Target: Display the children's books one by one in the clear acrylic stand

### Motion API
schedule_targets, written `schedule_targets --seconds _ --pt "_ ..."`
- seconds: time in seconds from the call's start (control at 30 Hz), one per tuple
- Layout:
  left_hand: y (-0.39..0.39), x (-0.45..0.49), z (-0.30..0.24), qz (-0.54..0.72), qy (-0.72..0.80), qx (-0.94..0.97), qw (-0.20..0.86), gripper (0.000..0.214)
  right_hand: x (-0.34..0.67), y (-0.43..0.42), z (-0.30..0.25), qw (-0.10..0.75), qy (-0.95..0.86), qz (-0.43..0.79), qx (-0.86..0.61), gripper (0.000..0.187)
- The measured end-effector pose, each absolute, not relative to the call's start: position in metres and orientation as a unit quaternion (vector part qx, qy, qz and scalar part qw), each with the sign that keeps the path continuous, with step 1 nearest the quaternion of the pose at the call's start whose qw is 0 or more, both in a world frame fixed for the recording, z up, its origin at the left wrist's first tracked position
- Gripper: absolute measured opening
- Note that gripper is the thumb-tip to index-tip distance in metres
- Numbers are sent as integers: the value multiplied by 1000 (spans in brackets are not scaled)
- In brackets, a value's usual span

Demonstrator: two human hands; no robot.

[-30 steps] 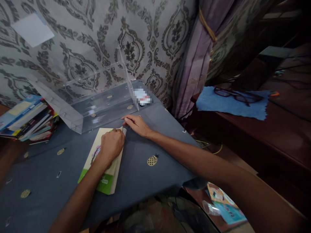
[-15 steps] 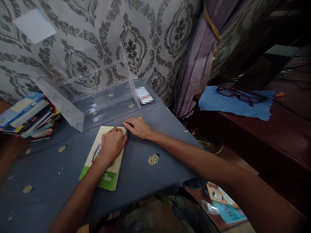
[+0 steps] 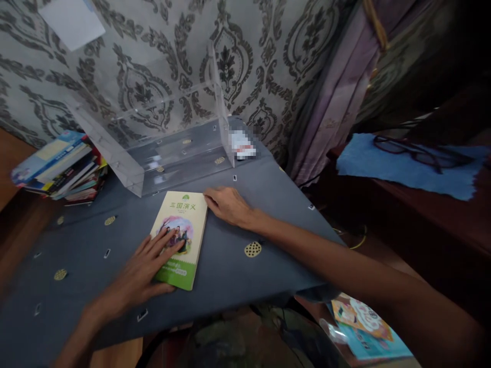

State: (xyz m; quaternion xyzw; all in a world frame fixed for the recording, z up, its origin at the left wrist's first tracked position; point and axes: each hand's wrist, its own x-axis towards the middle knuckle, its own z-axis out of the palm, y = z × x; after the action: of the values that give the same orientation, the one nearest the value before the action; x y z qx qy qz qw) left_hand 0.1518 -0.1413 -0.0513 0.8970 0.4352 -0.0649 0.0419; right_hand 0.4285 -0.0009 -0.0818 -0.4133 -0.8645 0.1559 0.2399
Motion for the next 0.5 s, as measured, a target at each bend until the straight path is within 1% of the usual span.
schedule_targets --seconds 0.13,0.3,0.5 --pt "-143 162 -62 -37 455 890 17 76 423 12 -90 263 -864 169 -395 21" --pt "-134 181 -71 0 490 871 -15 72 413 39 -95 284 -878 168 -345 21" --pt "-124 201 -76 25 514 857 -38 65 405 63 -100 283 -883 160 -339 24"
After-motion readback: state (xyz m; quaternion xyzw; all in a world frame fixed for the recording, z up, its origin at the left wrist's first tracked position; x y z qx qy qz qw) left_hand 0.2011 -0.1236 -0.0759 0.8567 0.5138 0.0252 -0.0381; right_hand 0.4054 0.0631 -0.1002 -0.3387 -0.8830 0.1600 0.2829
